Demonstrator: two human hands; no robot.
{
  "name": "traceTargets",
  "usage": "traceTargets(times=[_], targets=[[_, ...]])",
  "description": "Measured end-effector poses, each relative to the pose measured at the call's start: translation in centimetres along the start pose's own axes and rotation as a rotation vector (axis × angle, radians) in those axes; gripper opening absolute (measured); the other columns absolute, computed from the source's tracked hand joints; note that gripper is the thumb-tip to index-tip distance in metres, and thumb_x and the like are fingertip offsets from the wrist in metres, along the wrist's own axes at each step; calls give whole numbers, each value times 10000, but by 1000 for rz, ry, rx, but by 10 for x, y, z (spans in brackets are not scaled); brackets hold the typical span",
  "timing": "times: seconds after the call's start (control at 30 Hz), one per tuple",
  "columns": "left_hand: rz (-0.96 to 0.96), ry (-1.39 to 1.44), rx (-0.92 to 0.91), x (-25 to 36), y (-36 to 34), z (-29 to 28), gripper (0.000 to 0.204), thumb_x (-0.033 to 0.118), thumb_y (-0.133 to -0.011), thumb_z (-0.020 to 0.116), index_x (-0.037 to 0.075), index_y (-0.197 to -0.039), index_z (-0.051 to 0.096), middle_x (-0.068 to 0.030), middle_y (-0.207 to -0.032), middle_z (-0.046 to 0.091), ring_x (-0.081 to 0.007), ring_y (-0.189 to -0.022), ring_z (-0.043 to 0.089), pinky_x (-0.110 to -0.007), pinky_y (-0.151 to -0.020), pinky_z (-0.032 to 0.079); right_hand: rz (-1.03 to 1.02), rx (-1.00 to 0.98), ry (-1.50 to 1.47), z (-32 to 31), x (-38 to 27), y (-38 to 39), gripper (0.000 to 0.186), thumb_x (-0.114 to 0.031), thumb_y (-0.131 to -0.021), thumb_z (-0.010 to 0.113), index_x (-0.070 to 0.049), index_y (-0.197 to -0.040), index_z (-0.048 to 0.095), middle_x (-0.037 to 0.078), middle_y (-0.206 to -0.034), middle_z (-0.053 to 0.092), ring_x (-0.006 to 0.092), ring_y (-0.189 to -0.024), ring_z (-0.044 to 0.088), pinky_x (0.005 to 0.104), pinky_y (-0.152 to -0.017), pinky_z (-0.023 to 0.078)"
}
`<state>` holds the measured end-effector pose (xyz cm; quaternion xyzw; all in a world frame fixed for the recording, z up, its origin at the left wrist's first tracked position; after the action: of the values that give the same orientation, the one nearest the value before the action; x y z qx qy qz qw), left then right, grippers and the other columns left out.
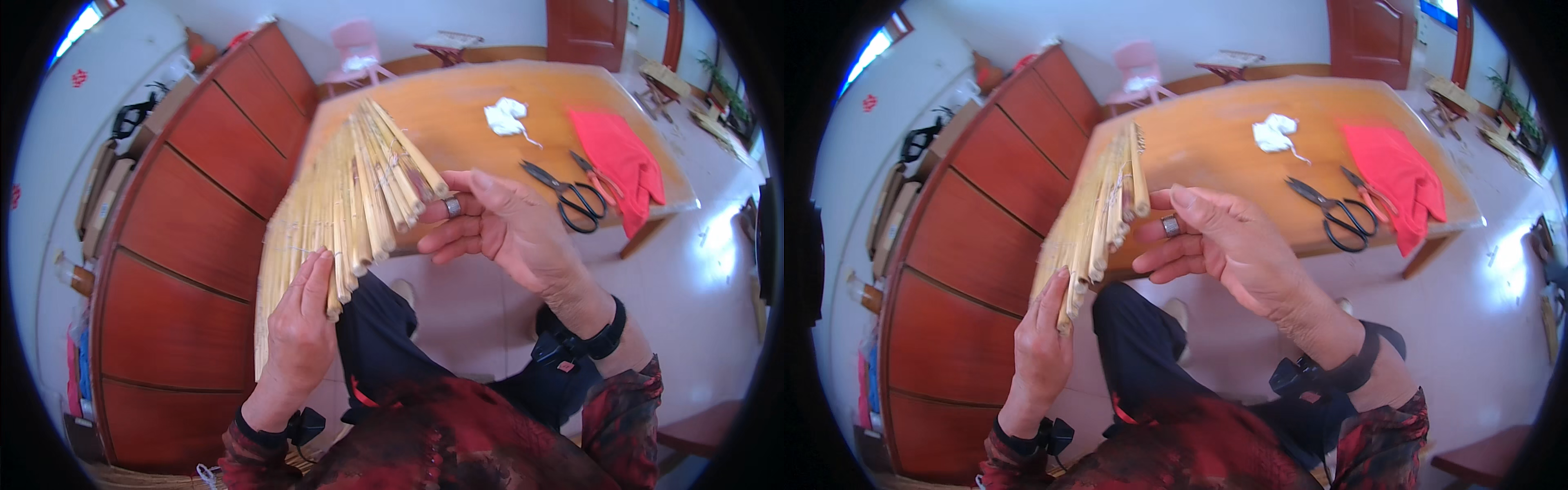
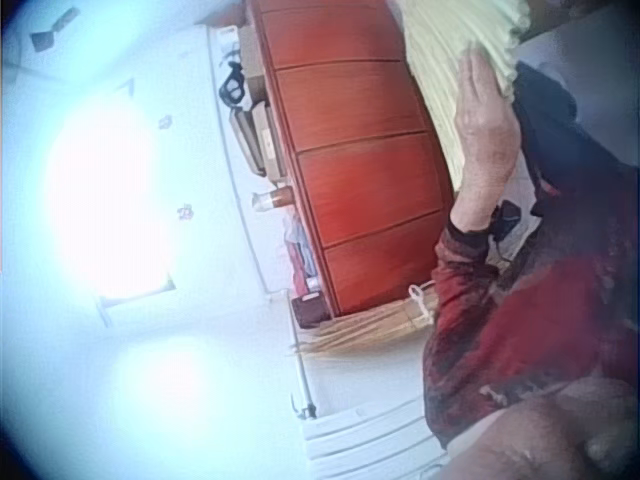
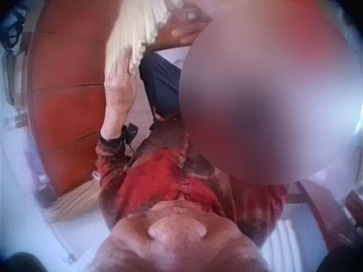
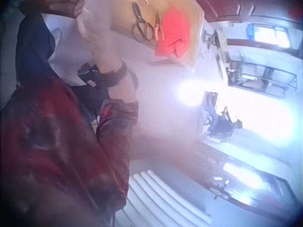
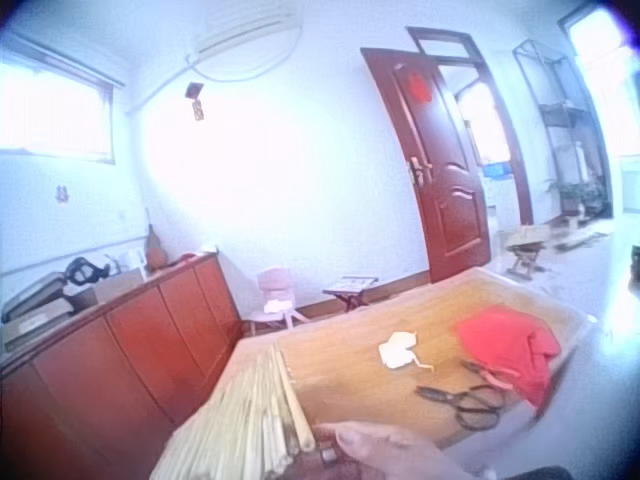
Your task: The person constructs a reed mat by threading a string through individual reeds, using their hands to align the reeds and a pair of scissors to trim the excess string.
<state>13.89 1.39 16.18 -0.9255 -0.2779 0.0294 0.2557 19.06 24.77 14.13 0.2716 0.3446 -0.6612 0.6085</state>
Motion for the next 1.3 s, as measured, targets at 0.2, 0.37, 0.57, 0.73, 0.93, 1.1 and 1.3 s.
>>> traceTargets(times=[0.2, 0.37, 0.57, 0.73, 0.93, 1.1, 1.3], targets=[[-138, 28, 105, -13, -16, -47, 388, -49, -798, 529, -61, -1182, 478, -231, -1076, 578, -331, -995, 584, -347, -834, 466, 34, -64, 87, 25, 46, -26, 234, -181, -887, 539, -14, -1050, 551, 87, -884, 602, 159, -739, 626, 259, -658, 514], [-280, 169, 174, -29, -18, -57, 364, -18, -808, 554, -58, -1165, 498, -224, -1004, 611, -305, -928, 617, -330, -794, 474, -95, -95, 75, 57, 49, -47, 142, -138, -865, 570, -9, -919, 592, 32, -772, 592, 81, -672, 586, 210, -593, 475], [-199, 44, 141, -15, -17, -48, 356, 16, -830, 551, -80, -1166, 484, -192, -997, 621, -252, -934, 615, -305, -809, 465, -92, -88, -36, 79, 43, -61, 113, -121, -867, 564, -9, -860, 574, 40, -760, 583, 98, -664, 600, 222, -590, 494], [-154, 42, 145, 2, -16, -28, 341, 6, -820, 556, -64, -1149, 500, -228, -1068, 584, -331, -1001, 581, -347, -844, 458, -53, 12, -85, 67, 51, -59, 198, -162, -849, 599, 25, -895, 551, 84, -826, 605, 150, -749, 631, 269, -675, 533], [-72, 3, 124, 4, -15, -5, 419, -101, -753, 528, -33, -1166, 496, -214, -1119, 559, -342, -1028, 559, -363, -856, 464, -47, 110, -23, 46, 56, -58, 166, -115, -837, 593, 36, -868, 530, 105, -797, 599, 180, -697, 638, 286, -635, 542], [-37, -36, 134, 5, -12, 19, 460, -114, -724, 538, -11, -1171, 503, -200, -1101, 564, -362, -1012, 552, -390, -848, 465, -91, 142, 45, 27, 64, -57, 148, -82, -827, 597, 49, -828, 529, 106, -734, 597, 186, -645, 641, 280, -572, 541], [36, -90, 95, 9, -5, 37, 470, -94, -703, 513, -43, -1170, 497, -226, -1097, 547, -366, -958, 563, -389, -814, 466, 9, 130, 50, 9, 70, -47, 190, -127, -844, 572, 61, -839, 545, 137, -762, 620, 201, -668, 648, 300, -578, 545]])
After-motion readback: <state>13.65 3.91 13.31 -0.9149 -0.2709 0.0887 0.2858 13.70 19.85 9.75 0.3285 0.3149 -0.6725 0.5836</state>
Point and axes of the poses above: each hand's wrist, its own y-axis away from the middle knuckle, its own z-axis out of the palm, x = y × z, the point moved 2 cm from there along -y, towards the middle knuckle
